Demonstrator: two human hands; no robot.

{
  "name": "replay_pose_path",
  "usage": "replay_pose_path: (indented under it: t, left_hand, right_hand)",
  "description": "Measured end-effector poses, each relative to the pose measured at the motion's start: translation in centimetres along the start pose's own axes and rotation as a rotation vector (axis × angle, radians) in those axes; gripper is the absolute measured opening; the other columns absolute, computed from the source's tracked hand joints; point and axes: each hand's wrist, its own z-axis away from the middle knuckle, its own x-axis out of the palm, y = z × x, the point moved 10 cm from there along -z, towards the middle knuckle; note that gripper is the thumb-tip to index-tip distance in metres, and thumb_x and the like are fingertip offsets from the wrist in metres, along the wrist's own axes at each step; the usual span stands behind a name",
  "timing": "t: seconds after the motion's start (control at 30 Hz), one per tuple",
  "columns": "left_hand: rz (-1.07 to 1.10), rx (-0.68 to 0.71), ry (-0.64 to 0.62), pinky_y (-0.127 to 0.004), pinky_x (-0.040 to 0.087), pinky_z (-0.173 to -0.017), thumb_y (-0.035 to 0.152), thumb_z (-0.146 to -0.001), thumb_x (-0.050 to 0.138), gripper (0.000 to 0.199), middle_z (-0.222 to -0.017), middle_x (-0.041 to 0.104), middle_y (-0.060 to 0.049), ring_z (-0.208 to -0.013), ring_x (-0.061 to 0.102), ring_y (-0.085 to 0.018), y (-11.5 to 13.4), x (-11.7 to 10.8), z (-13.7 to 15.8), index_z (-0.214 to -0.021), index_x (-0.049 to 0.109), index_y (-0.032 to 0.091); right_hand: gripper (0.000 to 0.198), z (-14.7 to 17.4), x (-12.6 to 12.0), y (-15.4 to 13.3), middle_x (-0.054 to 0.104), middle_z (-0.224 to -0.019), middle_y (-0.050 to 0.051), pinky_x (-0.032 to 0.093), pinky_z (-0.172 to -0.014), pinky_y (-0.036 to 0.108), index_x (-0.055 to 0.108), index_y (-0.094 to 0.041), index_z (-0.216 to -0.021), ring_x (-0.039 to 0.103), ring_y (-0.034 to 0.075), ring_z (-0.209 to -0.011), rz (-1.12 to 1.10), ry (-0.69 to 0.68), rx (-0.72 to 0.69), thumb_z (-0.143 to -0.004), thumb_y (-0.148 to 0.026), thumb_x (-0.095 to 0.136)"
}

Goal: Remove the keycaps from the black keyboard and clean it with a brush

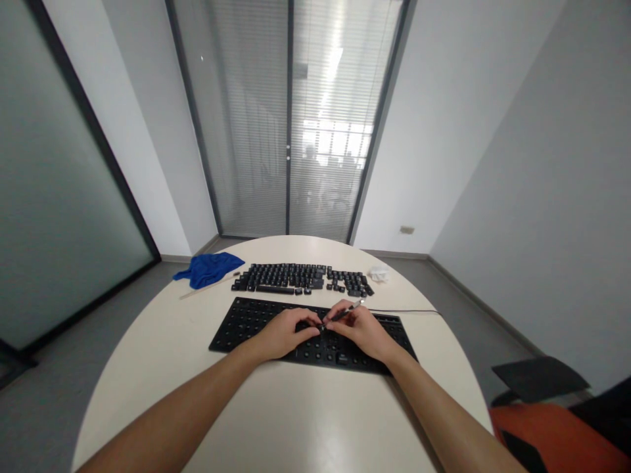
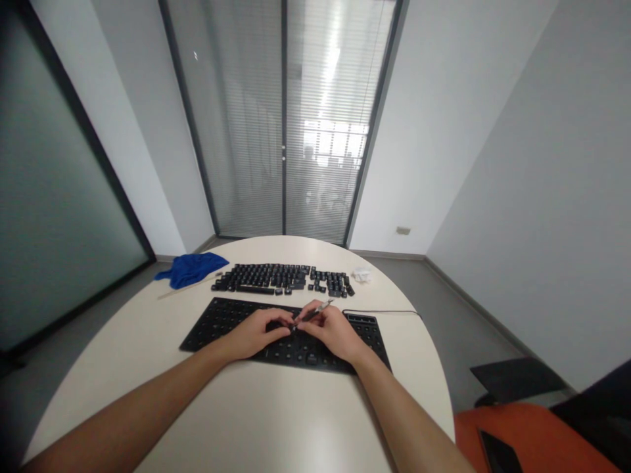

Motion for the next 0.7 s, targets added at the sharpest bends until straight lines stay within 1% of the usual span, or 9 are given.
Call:
replay_pose_path:
  t: [0.1, 0.2, 0.3, 0.4, 0.57, 0.7]
  left_hand:
    - [-0.016, -0.008, 0.008, -0.03, 0.048, -0.093, 0.025, -0.09, 0.06, 0.019, -0.107, 0.073, -0.004, -0.1, 0.065, -0.019, 0.1, -0.1, 0.1, -0.106, 0.069, 0.02]
    - [-0.043, -0.012, 0.018, -0.03, 0.047, -0.093, 0.026, -0.092, 0.058, 0.019, -0.108, 0.072, -0.005, -0.101, 0.065, -0.02, 0.3, -0.1, 0.1, -0.106, 0.069, 0.02]
    - [-0.056, 0.003, 0.012, -0.03, 0.047, -0.093, 0.025, -0.094, 0.055, 0.02, -0.108, 0.072, -0.005, -0.1, 0.065, -0.019, 0.5, 0.0, 0.1, -0.108, 0.067, 0.02]
    - [-0.072, 0.035, -0.013, -0.03, 0.046, -0.094, 0.025, -0.095, 0.053, 0.02, -0.109, 0.071, -0.004, -0.101, 0.064, -0.019, 0.8, 0.1, 0.1, -0.108, 0.067, 0.021]
    - [-0.076, 0.093, -0.045, -0.029, 0.045, -0.096, 0.021, -0.094, 0.054, 0.018, -0.11, 0.07, -0.002, -0.102, 0.063, -0.017, 1.4, 0.3, 0.2, -0.105, 0.067, 0.022]
    - [-0.079, 0.046, -0.012, -0.029, 0.046, -0.094, 0.017, -0.087, 0.059, 0.018, -0.107, 0.07, -0.003, -0.099, 0.063, -0.018, 0.7, 0.1, 0.2, -0.103, 0.066, 0.021]
  right_hand:
    - [0.022, -0.1, 0.2, -0.1, 0.073, -0.094, 0.005, 0.049, -0.073, 0.031, 0.061, -0.02, -0.093, 0.066, 0.018, -0.082, -0.046, 0.011, 0.0, -0.082, -0.035, 0.072]
    - [0.024, -0.2, 0.3, -0.2, 0.073, -0.095, 0.005, 0.048, -0.075, 0.031, 0.058, -0.02, -0.098, 0.066, 0.017, -0.083, -0.079, 0.014, 0.001, -0.082, -0.031, 0.071]
    - [0.028, -0.3, 0.5, 0.0, 0.072, -0.092, 0.003, 0.048, -0.07, 0.028, 0.054, -0.02, -0.102, 0.065, 0.015, -0.077, -0.129, 0.006, 0.016, -0.081, -0.027, 0.071]
    - [0.036, -0.4, 0.7, 0.6, 0.07, -0.088, 0.0, 0.048, -0.064, 0.026, 0.05, -0.021, -0.107, 0.065, 0.013, -0.071, -0.222, -0.01, 0.048, -0.079, -0.026, 0.073]
    - [0.04, -0.5, 0.6, 1.2, 0.069, -0.087, 0.0, 0.051, -0.066, 0.026, 0.049, -0.021, -0.107, 0.066, 0.013, -0.069, -0.298, -0.004, 0.063, -0.077, -0.028, 0.075]
    - [0.042, -0.5, 0.5, 1.3, 0.07, -0.089, 0.0, 0.053, -0.069, 0.028, 0.049, -0.021, -0.107, 0.067, 0.013, -0.07, -0.316, 0.016, 0.071, -0.075, -0.029, 0.076]
